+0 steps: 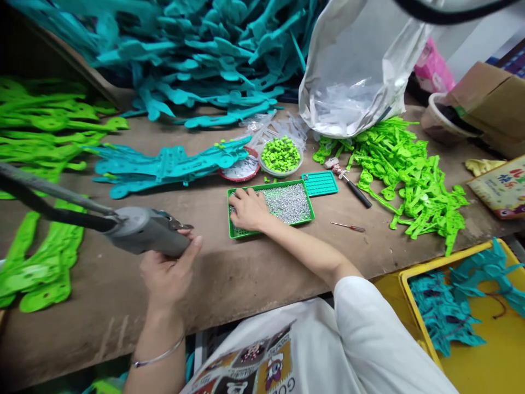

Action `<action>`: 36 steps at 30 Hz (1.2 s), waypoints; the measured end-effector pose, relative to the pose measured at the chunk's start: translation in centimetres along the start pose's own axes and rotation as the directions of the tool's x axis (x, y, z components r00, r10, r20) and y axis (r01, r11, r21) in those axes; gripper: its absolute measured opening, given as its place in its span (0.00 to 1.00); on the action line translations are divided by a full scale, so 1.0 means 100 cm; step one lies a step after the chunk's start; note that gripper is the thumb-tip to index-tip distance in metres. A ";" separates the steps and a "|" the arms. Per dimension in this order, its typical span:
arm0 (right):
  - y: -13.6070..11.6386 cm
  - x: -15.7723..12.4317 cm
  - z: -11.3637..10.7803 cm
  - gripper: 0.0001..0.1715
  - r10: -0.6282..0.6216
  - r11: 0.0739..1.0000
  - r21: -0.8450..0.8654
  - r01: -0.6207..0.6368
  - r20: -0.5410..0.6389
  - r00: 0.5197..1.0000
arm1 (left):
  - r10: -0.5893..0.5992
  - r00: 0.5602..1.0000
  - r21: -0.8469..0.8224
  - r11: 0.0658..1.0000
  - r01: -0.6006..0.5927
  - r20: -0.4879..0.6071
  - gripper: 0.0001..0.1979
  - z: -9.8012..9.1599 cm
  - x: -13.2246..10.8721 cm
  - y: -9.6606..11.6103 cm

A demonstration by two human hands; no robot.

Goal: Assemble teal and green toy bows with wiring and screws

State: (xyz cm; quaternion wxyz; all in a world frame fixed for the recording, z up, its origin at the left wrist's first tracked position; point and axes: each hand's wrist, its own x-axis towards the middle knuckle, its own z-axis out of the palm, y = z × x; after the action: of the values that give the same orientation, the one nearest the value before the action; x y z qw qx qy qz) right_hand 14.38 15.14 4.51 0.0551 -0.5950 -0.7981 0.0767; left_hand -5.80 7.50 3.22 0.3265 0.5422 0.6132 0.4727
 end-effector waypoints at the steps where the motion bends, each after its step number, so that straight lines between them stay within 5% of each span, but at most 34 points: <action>1: 0.002 -0.005 -0.002 0.15 -0.049 0.999 -0.001 0.049 0.027 0.998 | 0.001 1.000 0.001 1.000 -0.001 0.002 0.19 0.001 0.000 0.001; 6: 0.036 -0.034 -0.012 0.16 -0.299 0.952 0.096 0.289 0.109 0.948 | 0.002 1.000 -0.035 0.999 -0.001 0.018 0.17 0.006 0.000 0.000; 9: 0.067 -0.053 -0.023 0.17 -0.291 0.955 0.099 0.280 0.115 0.950 | -0.010 0.999 -0.042 0.999 0.011 0.034 0.16 0.008 -0.001 -0.002; 15: 0.100 -0.091 -0.033 0.23 0.042 0.999 0.030 -0.042 0.005 0.999 | -0.029 1.000 -0.058 0.998 0.030 0.012 0.17 0.007 0.000 -0.001; 21: 0.057 -0.087 -0.006 0.46 0.397 0.917 0.050 -0.395 -0.029 0.917 | -0.015 1.000 -0.082 0.996 0.017 0.024 0.16 0.009 0.000 0.000; 24: 0.027 -0.070 0.005 0.51 0.344 0.936 0.074 -0.345 0.033 0.938 | -0.020 0.998 -0.071 0.997 0.024 0.051 0.16 0.010 -0.001 0.000; 29: -0.002 -0.053 0.014 0.46 0.071 0.994 0.083 -0.077 0.063 0.995 | 0.000 0.996 -0.042 0.999 0.004 0.087 0.17 0.013 -0.003 0.003; 32: 0.010 -0.053 0.012 0.43 -0.079 0.996 0.059 0.072 0.125 0.989 | 0.028 0.994 -0.056 0.998 -0.022 0.101 0.17 0.012 -0.003 0.006; 36: 0.054 -0.065 -0.004 0.40 -0.030 0.999 0.042 0.025 0.136 0.990 | 0.029 0.995 -0.042 0.999 -0.025 0.099 0.16 0.009 -0.002 0.007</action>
State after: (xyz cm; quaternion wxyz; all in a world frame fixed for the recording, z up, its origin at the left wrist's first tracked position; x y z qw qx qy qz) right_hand 21.34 10.46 3.88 0.0132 -0.5762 -0.8064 0.1326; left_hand -4.67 7.43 3.57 0.3612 0.5665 0.5791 0.4618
